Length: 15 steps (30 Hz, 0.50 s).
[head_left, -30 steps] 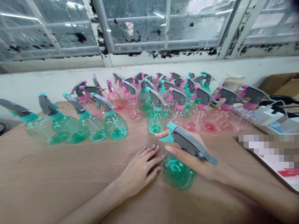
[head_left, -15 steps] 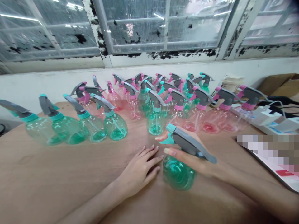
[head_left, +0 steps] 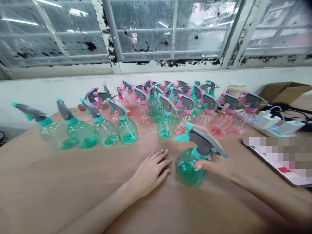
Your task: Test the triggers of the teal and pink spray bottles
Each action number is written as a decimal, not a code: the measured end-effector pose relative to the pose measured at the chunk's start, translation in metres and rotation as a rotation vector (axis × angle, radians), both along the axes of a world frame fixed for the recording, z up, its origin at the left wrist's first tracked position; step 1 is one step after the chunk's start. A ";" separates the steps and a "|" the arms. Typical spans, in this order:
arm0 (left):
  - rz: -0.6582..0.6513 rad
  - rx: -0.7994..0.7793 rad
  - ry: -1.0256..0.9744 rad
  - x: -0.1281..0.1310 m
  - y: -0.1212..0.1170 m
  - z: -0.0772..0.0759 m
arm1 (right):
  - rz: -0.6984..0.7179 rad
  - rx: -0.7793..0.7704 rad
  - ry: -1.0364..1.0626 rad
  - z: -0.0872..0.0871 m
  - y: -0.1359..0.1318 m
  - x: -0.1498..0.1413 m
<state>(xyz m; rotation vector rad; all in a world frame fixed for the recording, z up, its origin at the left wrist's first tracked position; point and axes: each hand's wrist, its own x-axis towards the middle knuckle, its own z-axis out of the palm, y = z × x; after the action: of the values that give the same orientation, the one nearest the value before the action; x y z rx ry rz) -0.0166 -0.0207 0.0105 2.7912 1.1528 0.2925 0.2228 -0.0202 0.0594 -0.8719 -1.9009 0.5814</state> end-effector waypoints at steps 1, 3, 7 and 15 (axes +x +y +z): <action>-0.004 0.005 0.002 -0.002 -0.001 0.000 | 0.006 0.016 -0.016 -0.001 -0.003 0.004; -0.006 0.012 -0.001 -0.008 -0.003 -0.002 | -0.054 0.046 -0.091 -0.002 -0.012 0.012; -0.008 0.028 -0.045 -0.023 -0.007 -0.004 | -0.232 0.072 -0.322 -0.003 -0.031 0.019; -0.087 0.228 -0.583 -0.038 -0.029 0.006 | -0.285 0.090 -0.425 -0.005 -0.010 -0.018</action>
<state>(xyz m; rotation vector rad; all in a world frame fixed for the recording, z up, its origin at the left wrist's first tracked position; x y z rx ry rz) -0.0541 -0.0502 0.0162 2.6255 0.8923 1.1944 0.2052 -0.0306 0.0539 -1.2550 -2.1026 0.1408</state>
